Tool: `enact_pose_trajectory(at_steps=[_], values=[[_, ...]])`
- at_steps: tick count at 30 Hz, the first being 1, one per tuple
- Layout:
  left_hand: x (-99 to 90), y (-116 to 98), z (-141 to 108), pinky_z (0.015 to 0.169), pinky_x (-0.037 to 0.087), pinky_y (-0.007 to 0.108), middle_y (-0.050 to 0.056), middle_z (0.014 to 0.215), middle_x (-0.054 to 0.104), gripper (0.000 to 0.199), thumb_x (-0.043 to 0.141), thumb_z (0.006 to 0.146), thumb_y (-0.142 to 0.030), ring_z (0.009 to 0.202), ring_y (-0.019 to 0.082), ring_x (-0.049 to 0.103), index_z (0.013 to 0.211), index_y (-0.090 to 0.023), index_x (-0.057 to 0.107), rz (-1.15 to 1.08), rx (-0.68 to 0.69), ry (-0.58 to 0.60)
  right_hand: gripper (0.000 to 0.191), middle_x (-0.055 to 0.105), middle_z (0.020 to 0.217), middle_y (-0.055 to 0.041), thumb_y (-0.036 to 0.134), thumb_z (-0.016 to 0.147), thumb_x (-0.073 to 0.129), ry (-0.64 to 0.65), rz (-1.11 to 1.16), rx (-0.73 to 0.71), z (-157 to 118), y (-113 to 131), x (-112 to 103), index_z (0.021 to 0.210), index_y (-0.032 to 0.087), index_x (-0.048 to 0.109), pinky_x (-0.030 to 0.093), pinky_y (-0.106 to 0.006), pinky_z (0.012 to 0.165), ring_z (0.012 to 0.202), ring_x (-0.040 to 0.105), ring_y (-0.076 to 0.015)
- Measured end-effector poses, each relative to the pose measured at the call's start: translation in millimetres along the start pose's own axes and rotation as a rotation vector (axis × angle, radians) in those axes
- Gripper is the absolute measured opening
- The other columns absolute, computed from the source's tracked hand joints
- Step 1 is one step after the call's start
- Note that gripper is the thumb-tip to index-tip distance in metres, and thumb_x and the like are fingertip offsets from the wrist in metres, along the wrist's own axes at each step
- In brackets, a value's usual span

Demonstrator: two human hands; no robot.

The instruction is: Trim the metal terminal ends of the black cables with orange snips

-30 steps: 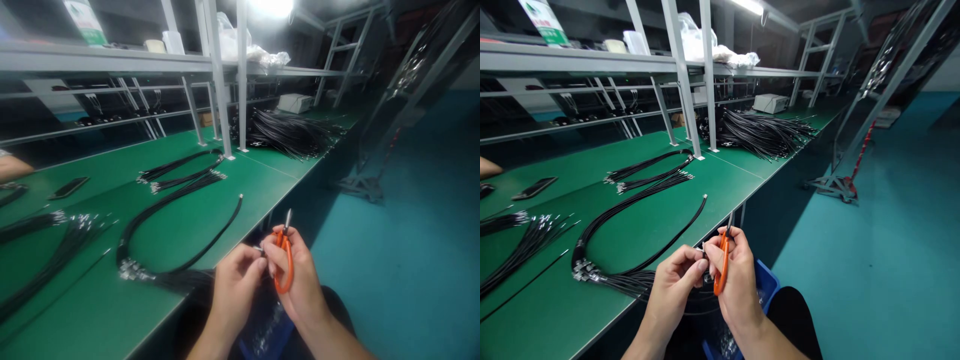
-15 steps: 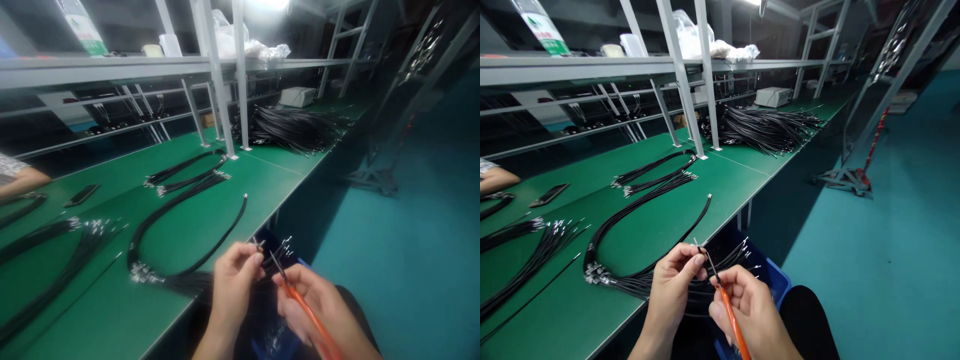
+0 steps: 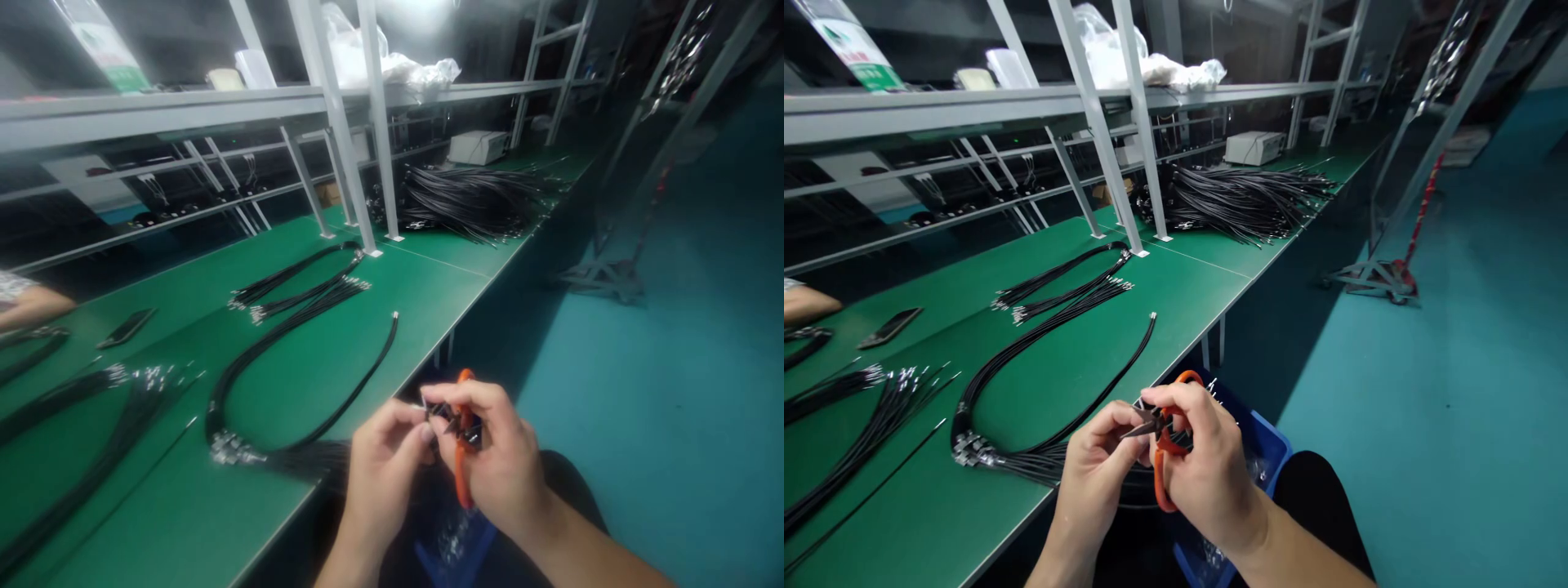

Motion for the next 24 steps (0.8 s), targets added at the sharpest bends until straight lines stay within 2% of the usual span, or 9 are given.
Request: enact_pose_trajectory(at_steps=[3,9,14,17,20,22,24], values=[[1.2,-0.9,0.5,0.058,0.046,0.019,-0.001,0.067,0.060,0.012,0.068,0.078,-0.022,0.062,0.011,0.055,0.070,-0.015,0.062,0.021,0.025,-0.015,0.040,0.071,0.096,0.0000,0.002,0.072,0.065,-0.039,-0.063,-0.035,-2.1,-0.3,3.5,0.099,0.030,0.057,0.052,-0.028,0.066,0.080,0.067,-0.0185],[1.4,1.1,-0.8,0.059,0.048,0.020,0.000,0.071,0.063,0.006,0.066,0.079,-0.022,0.064,0.012,0.058,0.077,-0.016,0.064,-0.003,0.029,-0.013,0.032,0.070,0.090,-0.0012,0.007,0.074,0.065,-0.049,-0.065,0.070,-1.1,3.7,9.1,0.095,0.028,0.055,0.052,-0.026,0.055,0.070,0.067,-0.0179],[1.8,0.9,-2.1,0.057,0.047,0.019,0.000,0.070,0.062,0.009,0.068,0.078,-0.022,0.061,0.011,0.057,0.073,-0.016,0.065,-0.021,0.040,-0.043,0.035,0.069,0.084,0.0007,0.005,0.074,0.064,-0.137,-0.143,-0.044,-5.6,-2.1,5.6,0.097,0.030,0.056,0.052,-0.028,0.063,0.074,0.066,-0.0181],[0.3,2.5,0.2,0.053,0.047,0.019,-0.001,0.071,0.062,0.008,0.069,0.077,-0.022,0.055,0.008,0.056,0.074,-0.016,0.065,-0.056,0.042,-0.092,0.037,0.067,0.081,0.0005,0.005,0.071,0.065,-0.179,-0.195,-0.016,-10.3,-4.8,-2.4,0.099,0.029,0.058,0.052,-0.028,0.064,0.066,0.062,-0.0164],[-0.9,6.2,3.8,0.053,0.047,0.019,-0.002,0.073,0.063,0.007,0.069,0.077,-0.022,0.053,0.008,0.057,0.075,-0.017,0.065,-0.059,0.044,-0.119,0.038,0.067,0.084,-0.0027,0.012,0.067,0.071,-0.142,-0.029,0.212,-18.8,-0.9,-10.5,0.100,0.027,0.061,0.052,-0.030,0.065,0.066,0.061,-0.0174],[-0.7,8.9,5.9,0.055,0.048,0.020,-0.002,0.076,0.063,0.005,0.068,0.078,-0.021,0.054,0.008,0.058,0.076,-0.017,0.065,-0.048,0.053,-0.135,0.036,0.068,0.082,-0.0043,0.014,0.063,0.073,-0.038,0.207,0.446,-26.0,3.8,-12.6,0.097,0.024,0.063,0.052,-0.030,0.063,0.068,0.063,-0.0187],[0.3,11.4,7.3,0.056,0.049,0.020,-0.002,0.078,0.064,0.003,0.068,0.078,-0.019,0.056,0.008,0.059,0.078,-0.018,0.065,-0.032,0.067,-0.151,0.030,0.068,0.074,-0.0041,0.016,0.061,0.074,0.098,0.423,0.681,-32.2,7.6,-11.6,0.089,0.020,0.065,0.050,-0.025,0.054,0.060,0.062,-0.0166]])
Point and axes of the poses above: each hand's wrist, its own z-axis towards the middle knuckle, its own x-axis out of the palm, y = z × x, the point moved 1 cm from there along z, towards the middle knuckle
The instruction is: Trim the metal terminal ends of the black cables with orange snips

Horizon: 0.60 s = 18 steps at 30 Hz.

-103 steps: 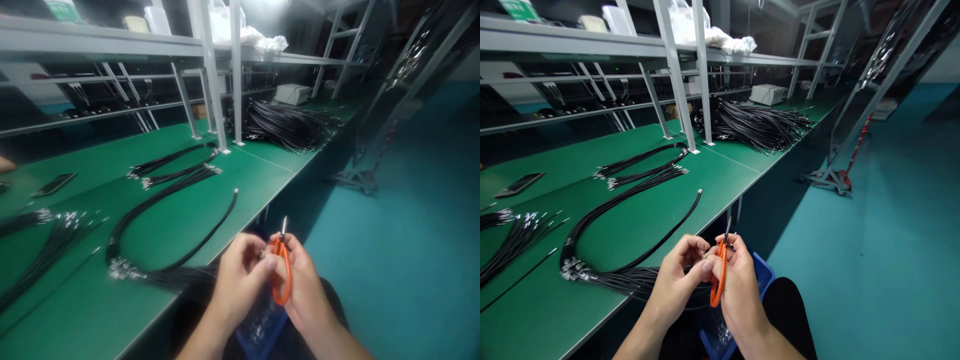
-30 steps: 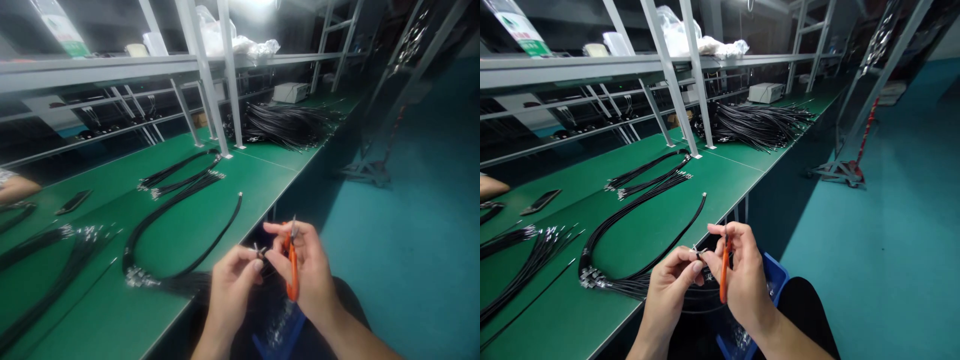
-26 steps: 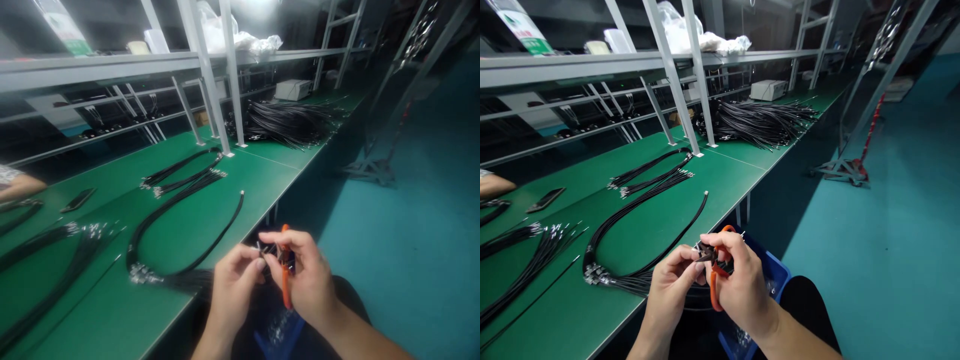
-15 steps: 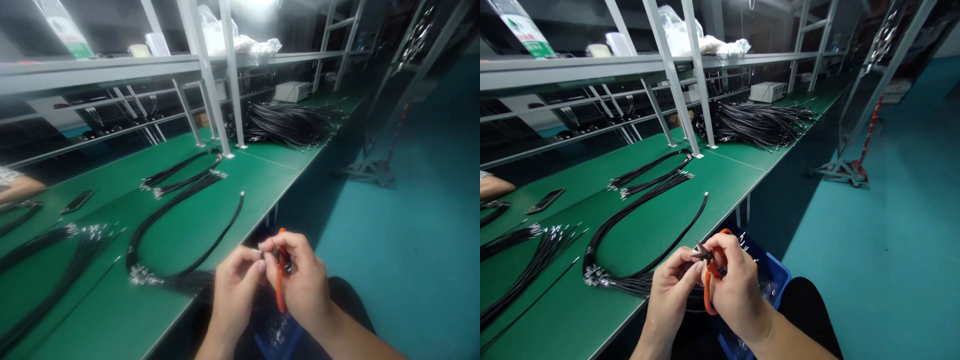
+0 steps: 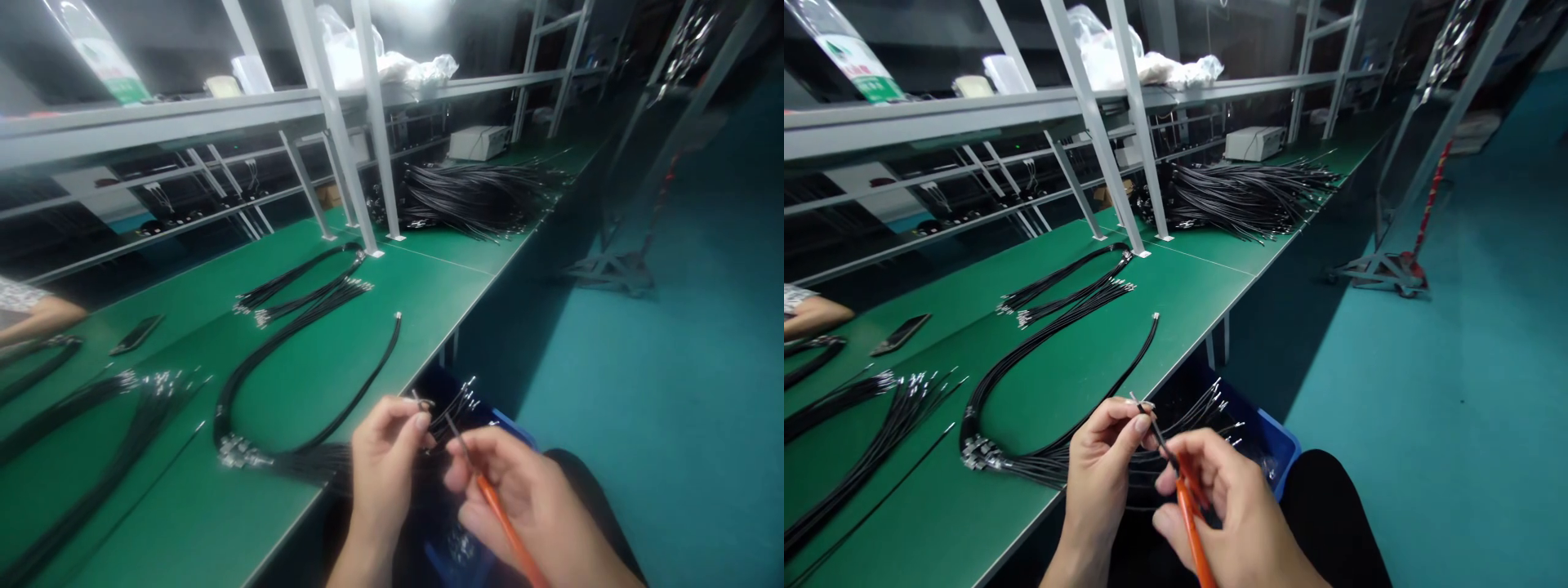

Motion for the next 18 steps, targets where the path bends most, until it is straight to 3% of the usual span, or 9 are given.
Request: enact_pose_trajectory(at_steps=[2,5,9,18], values=[[1.5,2.1,0.3,0.057,0.049,0.020,-0.001,0.080,0.064,0.002,0.067,0.079,-0.018,0.058,0.009,0.059,0.079,-0.018,0.065,0.017,0.021,-0.011,0.026,0.066,0.067,-0.0025,0.019,0.062,0.074,0.105,0.092,0.197,-2.2,-2.2,2.3,0.086,0.018,0.063,0.041,-0.019,0.040,0.045,0.054,-0.0103],[3.4,4.7,-0.5,0.057,0.050,0.022,-0.001,0.080,0.063,0.001,0.065,0.079,-0.019,0.059,0.010,0.059,0.079,-0.018,0.064,0.064,0.056,0.000,0.027,0.065,0.060,0.0005,0.026,0.067,0.073,0.150,0.149,0.331,2.8,-4.7,4.0,0.085,0.019,0.054,0.026,-0.014,0.030,0.031,0.037,-0.0027],[4.3,7.1,-2.9,0.061,0.049,0.024,0.000,0.078,0.061,0.003,0.064,0.081,-0.019,0.063,0.012,0.060,0.078,-0.018,0.064,0.174,0.097,0.052,0.031,0.065,0.056,0.0012,0.027,0.065,0.075,0.123,0.186,0.355,12.9,-3.1,4.9,0.075,0.020,0.047,0.023,-0.013,0.030,0.029,0.037,-0.0028],[5.7,8.5,-1.8,0.060,0.047,0.022,-0.002,0.074,0.059,0.004,0.062,0.082,-0.019,0.064,0.012,0.057,0.079,-0.021,0.064,0.316,0.111,0.104,0.020,0.064,0.054,0.0034,0.016,0.068,0.070,0.039,0.100,0.351,20.8,0.4,5.9,0.072,0.019,0.051,0.023,-0.014,0.029,0.028,0.037,-0.0022]])
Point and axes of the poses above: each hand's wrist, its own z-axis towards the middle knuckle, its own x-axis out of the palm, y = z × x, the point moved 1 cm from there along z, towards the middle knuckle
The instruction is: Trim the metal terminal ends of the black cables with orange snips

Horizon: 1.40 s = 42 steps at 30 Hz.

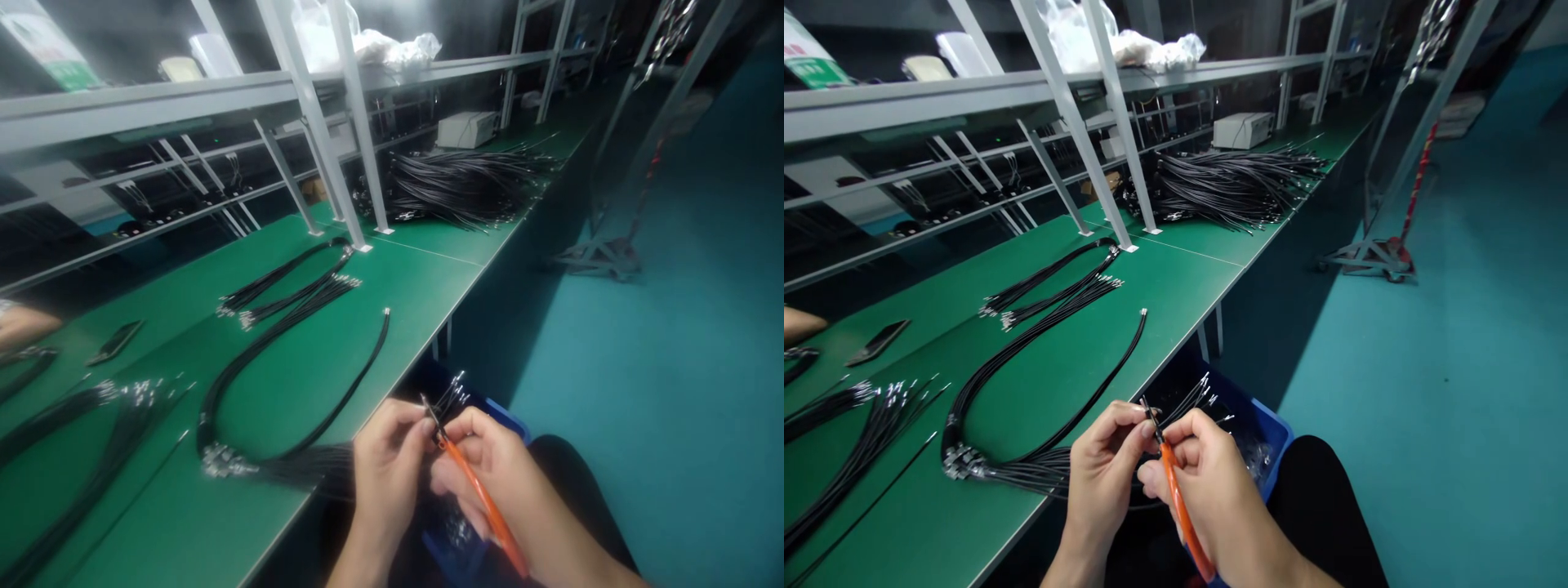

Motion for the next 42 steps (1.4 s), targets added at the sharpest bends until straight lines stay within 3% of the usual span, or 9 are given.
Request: enact_pose_trajectory(at_steps=[10,15,19,24,30,36,42], values=[[3.7,-3.3,4.4,0.057,0.046,0.021,-0.001,0.069,0.060,0.005,0.062,0.081,-0.018,0.059,0.012,0.058,0.076,-0.019,0.064,0.038,-0.033,0.004,0.020,0.058,0.046,0.0077,0.010,0.069,0.068,-0.022,0.007,-0.005,0.9,0.9,-1.4,0.069,0.018,0.050,0.024,-0.013,0.031,0.027,0.037,-0.0010],[3.6,0.5,3.4,0.057,0.047,0.022,-0.002,0.069,0.060,0.005,0.062,0.081,-0.020,0.060,0.012,0.058,0.076,-0.019,0.064,0.034,-0.029,0.016,0.018,0.061,0.054,0.0056,0.023,0.075,0.066,0.018,-0.054,0.041,0.8,-2.8,-6.4,0.076,0.020,0.049,0.024,-0.014,0.027,0.026,0.037,-0.0031],[4.5,6.6,2.9,0.055,0.048,0.022,-0.002,0.068,0.060,0.004,0.063,0.081,-0.022,0.057,0.012,0.059,0.078,-0.019,0.063,0.018,-0.042,-0.009,0.019,0.060,0.056,0.0063,0.028,0.078,0.065,0.032,-0.051,-0.004,-2.0,-6.7,-15.0,0.079,0.019,0.048,0.025,-0.013,0.029,0.029,0.037,-0.0020],[5.8,11.4,2.0,0.059,0.049,0.023,-0.002,0.071,0.061,0.003,0.062,0.081,-0.020,0.061,0.012,0.060,0.078,-0.019,0.063,0.092,0.012,-0.070,0.017,0.060,0.057,0.0059,0.018,0.075,0.065,0.082,-0.176,0.070,-4.9,-3.8,-17.5,0.077,0.019,0.048,0.025,-0.013,0.029,0.029,0.037,-0.0012],[5.9,10.2,-0.1,0.063,0.049,0.024,-0.001,0.073,0.062,0.006,0.060,0.081,-0.016,0.067,0.013,0.060,0.076,-0.019,0.062,0.147,0.088,-0.059,0.015,0.061,0.056,0.0048,0.019,0.076,0.064,0.061,-0.155,0.030,-5.8,4.5,-10.0,0.075,0.018,0.049,0.026,-0.014,0.033,0.032,0.040,-0.0017],[6.0,14.2,0.5,0.061,0.049,0.024,-0.001,0.074,0.061,0.003,0.061,0.081,-0.018,0.065,0.013,0.059,0.079,-0.019,0.063,0.166,0.107,-0.142,0.016,0.062,0.055,0.0046,0.019,0.074,0.064,0.069,-0.201,0.082,-4.4,-2.6,-11.9,0.076,0.019,0.049,0.023,-0.016,0.030,0.027,0.038,-0.0017],[9.1,11.6,0.2,0.062,0.048,0.023,-0.002,0.074,0.062,0.006,0.061,0.080,-0.014,0.068,0.013,0.059,0.077,-0.019,0.062,0.198,0.159,-0.122,0.014,0.059,0.052,0.0064,0.020,0.076,0.062,0.028,-0.196,0.042,-1.9,-1.2,-10.1,0.075,0.019,0.049,0.023,-0.016,0.031,0.029,0.039,-0.0021]])
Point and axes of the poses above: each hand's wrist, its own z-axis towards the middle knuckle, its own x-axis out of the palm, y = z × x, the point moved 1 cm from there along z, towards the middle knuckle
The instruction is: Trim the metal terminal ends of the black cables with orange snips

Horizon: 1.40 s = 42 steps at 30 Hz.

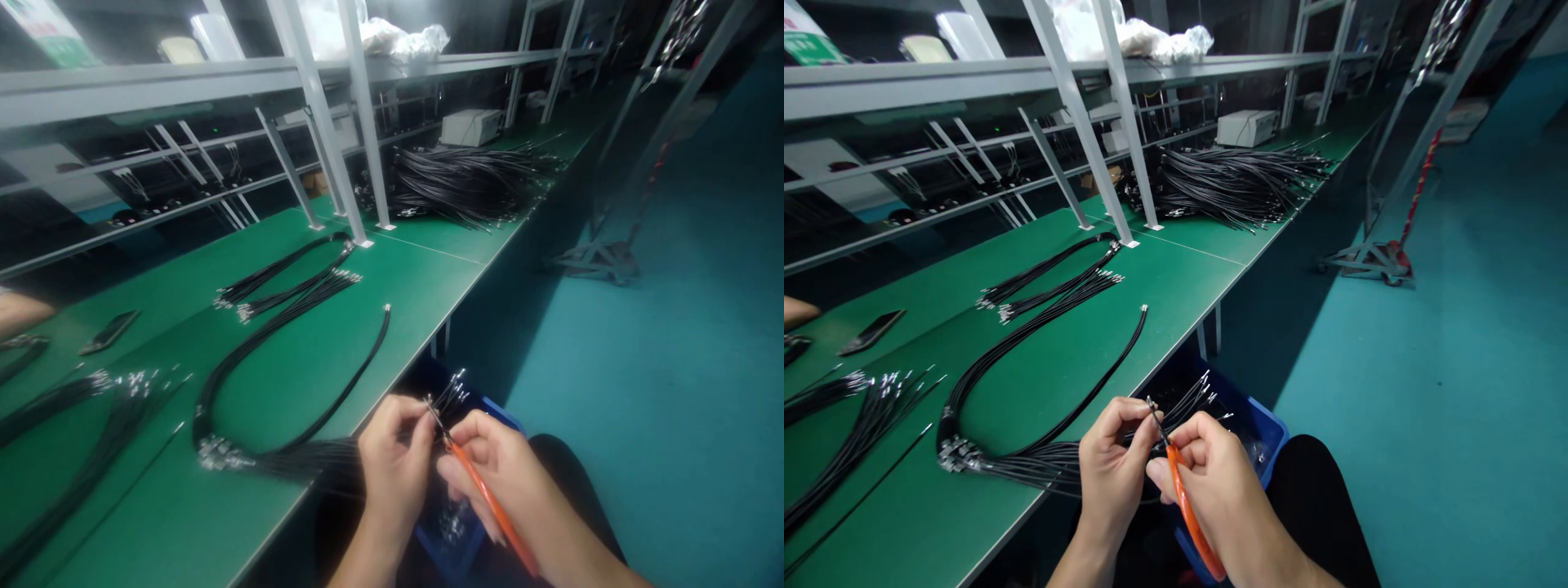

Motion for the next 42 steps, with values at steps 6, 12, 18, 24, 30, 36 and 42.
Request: enact_pose_trajectory(at_steps=[6,12,18,24,30,36,42], values=[[0.5,-1.1,0.6,0.062,0.046,0.021,-0.003,0.073,0.061,0.010,0.060,0.080,-0.011,0.068,0.011,0.058,0.077,-0.020,0.061,0.020,0.032,0.001,0.013,0.059,0.051,0.0064,0.019,0.074,0.062,-0.045,-0.045,0.011,0.6,3.4,2.4,0.074,0.019,0.049,0.025,-0.017,0.031,0.028,0.039,-0.0027],[2.4,-0.1,0.2,0.060,0.046,0.021,-0.003,0.072,0.060,0.009,0.060,0.080,-0.012,0.065,0.011,0.058,0.076,-0.020,0.060,0.040,0.042,0.000,0.012,0.058,0.052,0.0073,0.021,0.077,0.061,-0.028,-0.043,0.007,0.8,2.8,2.3,0.075,0.019,0.049,0.026,-0.017,0.031,0.029,0.039,-0.0031],[2.4,-1.0,3.1,0.060,0.047,0.023,-0.001,0.071,0.062,0.006,0.060,0.081,-0.015,0.064,0.013,0.059,0.076,-0.018,0.061,0.075,0.045,0.002,0.016,0.059,0.054,0.0061,0.020,0.072,0.067,-0.109,-0.075,-0.097,-5.2,-0.4,-3.2,0.074,0.020,0.051,0.041,-0.019,0.042,0.043,0.053,-0.0085],[5.2,-5.3,1.2,0.057,0.045,0.022,-0.001,0.068,0.061,0.007,0.061,0.080,-0.016,0.061,0.012,0.057,0.073,-0.018,0.060,0.140,0.092,0.034,0.035,0.069,0.091,-0.0039,0.027,0.071,0.074,-0.445,-0.006,-0.532,4.6,8.7,-4.2,0.098,0.024,0.052,0.054,-0.028,0.072,0.084,0.067,-0.0197],[6.5,-9.6,-1.7,0.056,0.044,0.021,-0.001,0.065,0.060,0.010,0.060,0.080,-0.016,0.058,0.011,0.056,0.070,-0.018,0.060,0.146,0.095,0.051,0.024,0.065,0.081,0.0012,0.018,0.078,0.067,-0.478,-0.036,-0.654,22.1,11.0,8.0,0.095,0.025,0.051,0.052,-0.023,0.066,0.074,0.064,-0.0138],[0.9,-11.8,-2.2,0.054,0.044,0.020,-0.002,0.062,0.060,0.014,0.061,0.080,-0.017,0.055,0.010,0.056,0.066,-0.018,0.058,0.132,0.074,0.014,0.029,0.060,0.081,0.0046,0.014,0.077,0.067,-0.203,0.367,-0.438,25.0,0.5,15.3,0.097,0.026,0.049,0.050,-0.023,0.075,0.080,0.062,-0.0121],[-2.5,-11.4,0.3,0.054,0.045,0.021,-0.001,0.067,0.063,0.009,0.062,0.079,-0.017,0.058,0.012,0.058,0.070,-0.018,0.061,0.136,0.054,0.030,0.034,0.062,0.084,0.0037,0.014,0.071,0.071,-0.105,0.539,-0.373,23.8,-0.3,14.7,0.095,0.026,0.050,0.049,-0.026,0.077,0.082,0.062,-0.0146]])
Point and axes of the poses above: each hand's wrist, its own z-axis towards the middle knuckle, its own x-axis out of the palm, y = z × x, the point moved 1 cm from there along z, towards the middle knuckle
